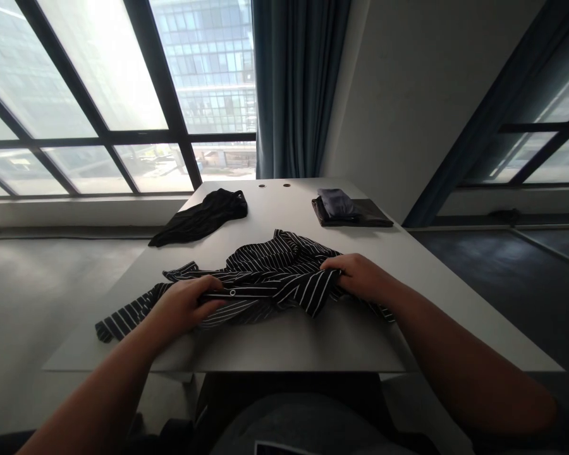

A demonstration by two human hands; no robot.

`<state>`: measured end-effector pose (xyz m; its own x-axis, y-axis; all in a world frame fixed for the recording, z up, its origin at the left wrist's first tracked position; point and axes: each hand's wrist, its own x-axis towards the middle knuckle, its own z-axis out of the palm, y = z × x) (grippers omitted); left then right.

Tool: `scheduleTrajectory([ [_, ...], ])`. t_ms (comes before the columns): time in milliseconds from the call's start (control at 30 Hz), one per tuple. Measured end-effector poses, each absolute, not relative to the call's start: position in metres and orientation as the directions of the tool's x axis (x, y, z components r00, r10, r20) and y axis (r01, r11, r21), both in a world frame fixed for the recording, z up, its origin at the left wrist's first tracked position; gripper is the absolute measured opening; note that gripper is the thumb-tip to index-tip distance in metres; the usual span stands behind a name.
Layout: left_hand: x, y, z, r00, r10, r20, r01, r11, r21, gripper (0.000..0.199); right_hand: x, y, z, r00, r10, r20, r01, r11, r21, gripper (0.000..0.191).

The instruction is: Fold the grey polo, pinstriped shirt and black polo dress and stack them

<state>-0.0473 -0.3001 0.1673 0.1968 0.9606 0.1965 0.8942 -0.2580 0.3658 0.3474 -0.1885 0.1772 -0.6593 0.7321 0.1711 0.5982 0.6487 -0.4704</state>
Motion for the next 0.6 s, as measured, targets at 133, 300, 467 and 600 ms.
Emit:
scheduleTrajectory([
  [133, -0.063, -0.296, 0.159, 0.159, 0.967, 0.201, 0.964, -0.196, 0.181, 0.025, 0.360, -0.181, 0.181, -0.541, 0.747, 0.387, 0.610, 0.665, -0.431, 0.024],
  [300, -0.090, -0.293, 0.160, -0.101, 0.920, 0.379, 0.978, 0.023, 0.207, 0.035, 0.380, -0.169, 0.184, -0.431, 0.773, 0.466, 0.663, 0.621, -0.418, 0.019],
  [467, -0.111, -0.294, 0.170, -0.372, 0.828, 0.419, 0.884, 0.178, 0.433, 0.032, 0.396, -0.158, 0.182, -0.410, 0.819, 0.401, 0.738, 0.557, -0.381, 0.027],
  [600, -0.118, -0.294, 0.170, -0.496, 0.788, 0.365, 0.781, 0.220, 0.585, 0.033, 0.403, -0.150, 0.183, -0.414, 0.790, 0.453, 0.793, 0.557, -0.247, 0.036],
])
